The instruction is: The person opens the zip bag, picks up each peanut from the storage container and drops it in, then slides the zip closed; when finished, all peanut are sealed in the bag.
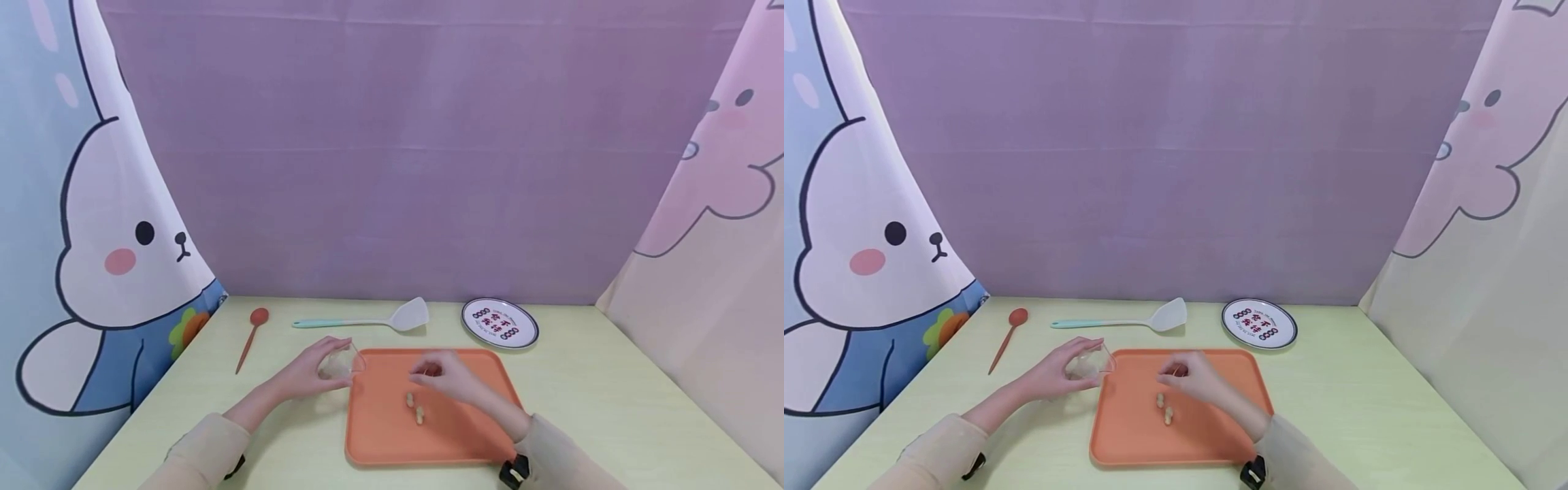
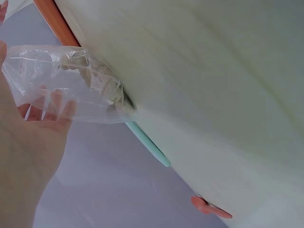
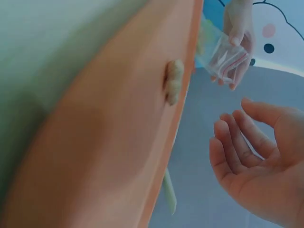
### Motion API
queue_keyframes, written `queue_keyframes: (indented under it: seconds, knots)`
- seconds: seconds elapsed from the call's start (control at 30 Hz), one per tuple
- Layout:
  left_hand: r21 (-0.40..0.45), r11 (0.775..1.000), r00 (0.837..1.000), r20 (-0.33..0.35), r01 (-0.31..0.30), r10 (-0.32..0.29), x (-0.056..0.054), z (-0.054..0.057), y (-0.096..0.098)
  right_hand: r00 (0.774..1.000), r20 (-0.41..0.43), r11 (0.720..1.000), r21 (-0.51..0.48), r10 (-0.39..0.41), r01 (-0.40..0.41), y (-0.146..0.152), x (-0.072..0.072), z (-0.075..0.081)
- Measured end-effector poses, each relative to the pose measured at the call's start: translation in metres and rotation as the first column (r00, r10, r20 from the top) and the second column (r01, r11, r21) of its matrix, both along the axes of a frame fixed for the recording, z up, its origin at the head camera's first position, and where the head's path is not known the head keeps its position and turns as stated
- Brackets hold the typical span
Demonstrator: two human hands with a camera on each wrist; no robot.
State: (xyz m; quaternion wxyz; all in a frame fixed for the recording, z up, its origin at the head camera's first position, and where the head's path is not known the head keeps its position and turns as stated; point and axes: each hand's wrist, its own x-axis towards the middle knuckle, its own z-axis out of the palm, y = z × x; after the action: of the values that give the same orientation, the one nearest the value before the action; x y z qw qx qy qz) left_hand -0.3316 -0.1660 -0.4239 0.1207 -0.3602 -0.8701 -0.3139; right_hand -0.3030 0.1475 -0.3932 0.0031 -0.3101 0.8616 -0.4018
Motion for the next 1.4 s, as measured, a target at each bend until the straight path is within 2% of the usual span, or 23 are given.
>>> queue_keyframes:
  seconds: [0.13, 0.37, 0.5, 0.63, 0.93, 1.4]
  knots:
    - [-0.004, 1.000, 1.000, -0.010, -0.004, 0.004, -0.001, -0.001, 0.000, 0.998, 0.022, 0.997, 0.055, 0.050, -0.051, 0.008, 0.001, -0.007]
    - [-0.005, 1.000, 1.000, 0.023, -0.006, 0.006, 0.000, 0.001, 0.000, 0.986, 0.063, 0.981, 0.110, 0.152, -0.158, 0.014, 0.005, -0.013]
    - [-0.005, 1.000, 0.999, 0.034, -0.010, 0.010, 0.001, 0.002, 0.001, 0.979, 0.099, 0.975, 0.121, 0.177, -0.189, 0.015, 0.007, -0.016]
    - [-0.003, 1.000, 0.999, 0.046, -0.011, 0.011, 0.002, 0.002, 0.001, 0.976, 0.090, 0.966, 0.148, 0.200, -0.212, 0.017, 0.006, -0.019]
    - [0.004, 1.000, 1.000, 0.026, -0.001, 0.001, 0.001, 0.001, 0.001, 0.979, 0.082, 0.963, 0.183, 0.185, -0.197, 0.019, 0.007, -0.021]
    - [0.001, 1.000, 1.000, 0.026, -0.010, 0.010, 0.001, 0.001, 0.001, 0.975, 0.161, 0.958, 0.219, 0.152, -0.186, 0.026, 0.006, -0.021]
